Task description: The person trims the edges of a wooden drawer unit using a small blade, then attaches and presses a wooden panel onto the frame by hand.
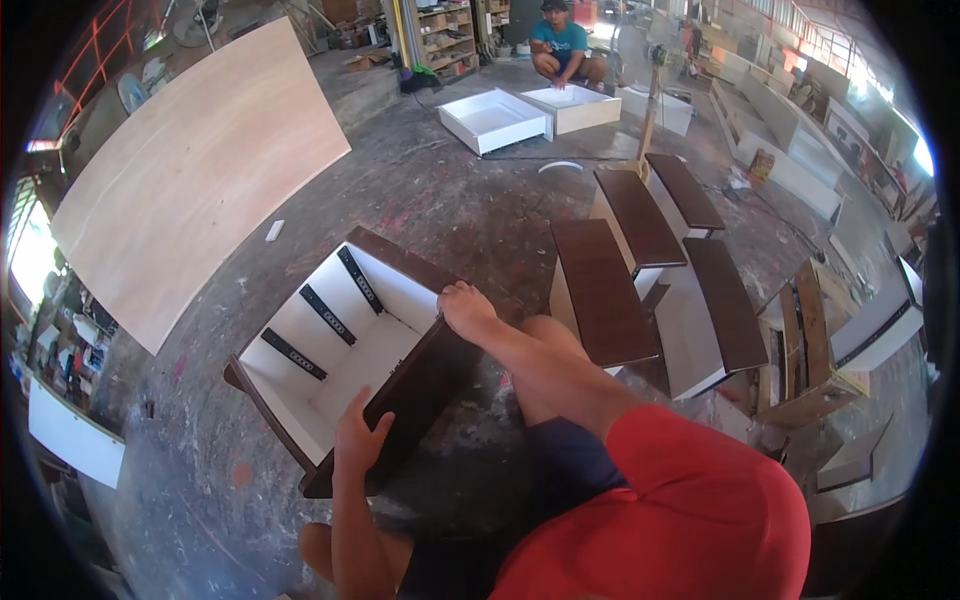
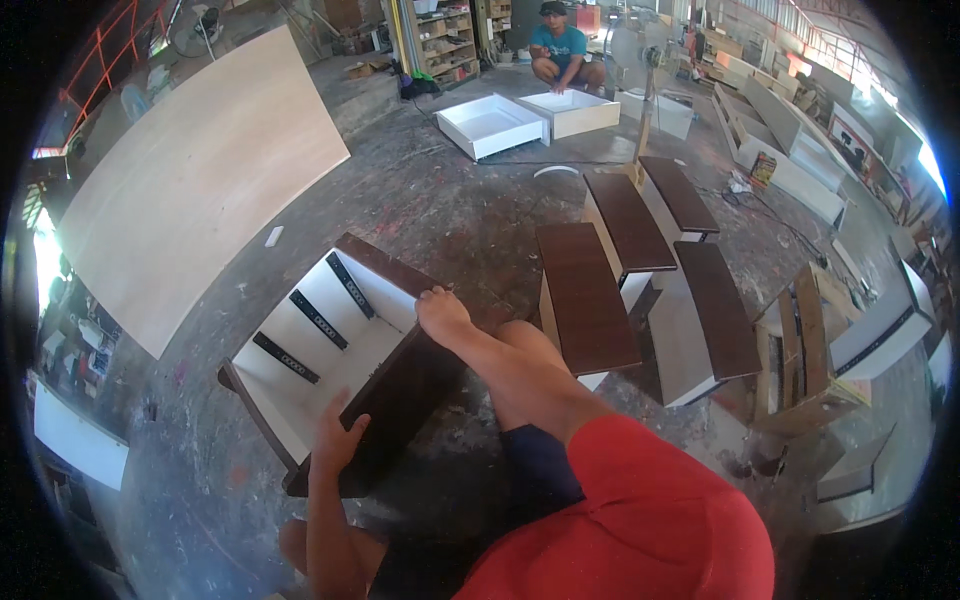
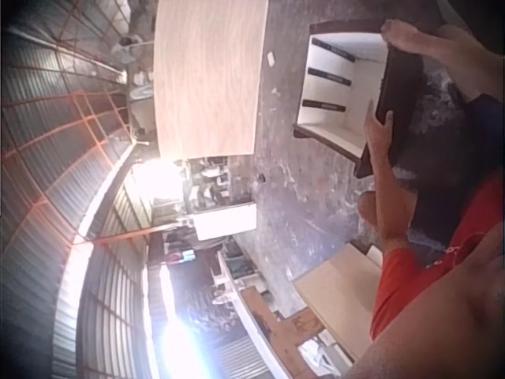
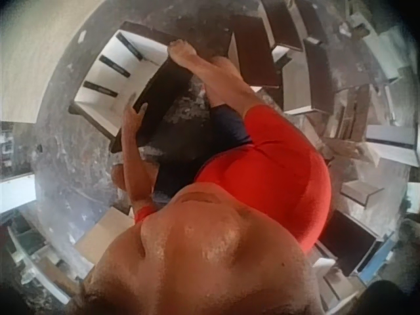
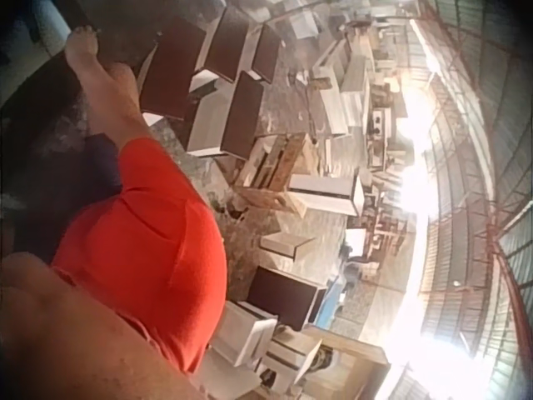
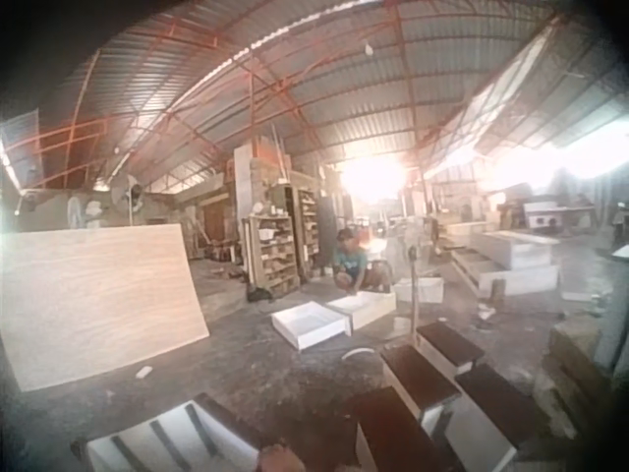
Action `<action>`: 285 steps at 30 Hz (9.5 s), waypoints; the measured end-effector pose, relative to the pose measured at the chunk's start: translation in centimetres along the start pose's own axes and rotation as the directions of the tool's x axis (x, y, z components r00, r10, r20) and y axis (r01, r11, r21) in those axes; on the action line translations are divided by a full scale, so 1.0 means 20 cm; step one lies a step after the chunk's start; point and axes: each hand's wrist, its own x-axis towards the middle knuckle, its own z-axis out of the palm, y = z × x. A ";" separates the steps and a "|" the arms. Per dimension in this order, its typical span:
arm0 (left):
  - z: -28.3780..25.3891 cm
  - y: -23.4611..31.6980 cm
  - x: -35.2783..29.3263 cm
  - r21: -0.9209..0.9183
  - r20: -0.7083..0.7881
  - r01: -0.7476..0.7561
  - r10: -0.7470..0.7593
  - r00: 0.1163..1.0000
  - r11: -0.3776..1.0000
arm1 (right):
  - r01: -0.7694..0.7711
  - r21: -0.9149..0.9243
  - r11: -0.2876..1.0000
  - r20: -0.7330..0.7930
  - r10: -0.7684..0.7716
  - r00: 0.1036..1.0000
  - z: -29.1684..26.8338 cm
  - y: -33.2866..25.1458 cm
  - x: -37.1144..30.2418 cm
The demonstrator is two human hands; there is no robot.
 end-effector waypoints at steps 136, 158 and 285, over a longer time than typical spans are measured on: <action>-0.02 0.02 -0.01 0.031 0.044 -0.068 0.067 0.997 0.997 | 0.184 0.026 0.983 0.044 -0.185 0.982 0.01 0.03 -0.01; -0.03 0.02 -0.02 0.035 0.042 -0.056 0.055 0.998 0.998 | 0.075 -0.061 0.995 0.061 -0.071 0.996 -0.03 -0.03 0.00; -0.03 0.05 -0.05 0.080 0.033 -0.088 0.085 0.996 0.993 | 0.168 0.007 0.986 0.040 -0.168 0.985 -0.02 0.05 -0.01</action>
